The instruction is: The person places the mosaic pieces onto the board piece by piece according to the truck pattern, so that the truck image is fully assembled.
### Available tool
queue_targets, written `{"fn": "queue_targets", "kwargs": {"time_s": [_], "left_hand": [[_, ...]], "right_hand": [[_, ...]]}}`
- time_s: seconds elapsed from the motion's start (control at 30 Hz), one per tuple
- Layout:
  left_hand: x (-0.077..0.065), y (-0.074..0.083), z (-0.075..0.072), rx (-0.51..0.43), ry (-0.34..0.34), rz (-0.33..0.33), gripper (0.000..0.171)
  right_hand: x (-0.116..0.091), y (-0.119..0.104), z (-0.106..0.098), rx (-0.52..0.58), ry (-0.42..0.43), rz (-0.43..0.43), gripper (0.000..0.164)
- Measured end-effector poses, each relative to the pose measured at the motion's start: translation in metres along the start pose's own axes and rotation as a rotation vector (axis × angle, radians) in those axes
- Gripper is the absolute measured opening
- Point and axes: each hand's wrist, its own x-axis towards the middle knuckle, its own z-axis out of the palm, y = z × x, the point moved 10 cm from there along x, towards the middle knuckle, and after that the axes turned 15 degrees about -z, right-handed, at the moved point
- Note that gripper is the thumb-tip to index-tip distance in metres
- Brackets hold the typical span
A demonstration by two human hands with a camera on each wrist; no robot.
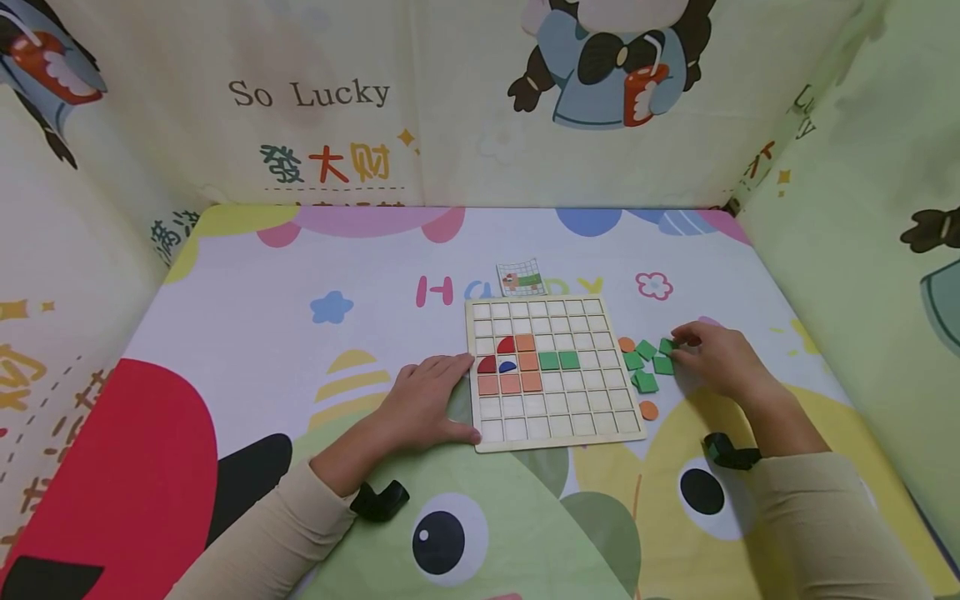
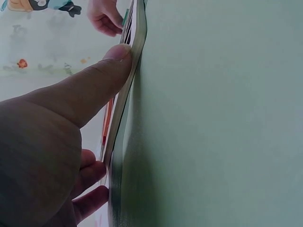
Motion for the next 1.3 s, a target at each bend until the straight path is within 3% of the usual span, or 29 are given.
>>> {"fn": "queue_targets", "kwargs": {"time_s": [0.63, 1.3], "left_hand": [[0.0006, -0.0007, 0.001, 0.009, -0.003, -0.009, 0.107], [-0.0003, 0.0, -0.0007, 0.0, -0.008, -0.011, 0.107]], "right_hand": [[-0.0028, 0.0023, -0.0003, -0.024, -0.002, 0.004, 0.038], [-0.0014, -0.0041, -0.0024, 0.022, 0.015, 0.007, 0.041]]}}
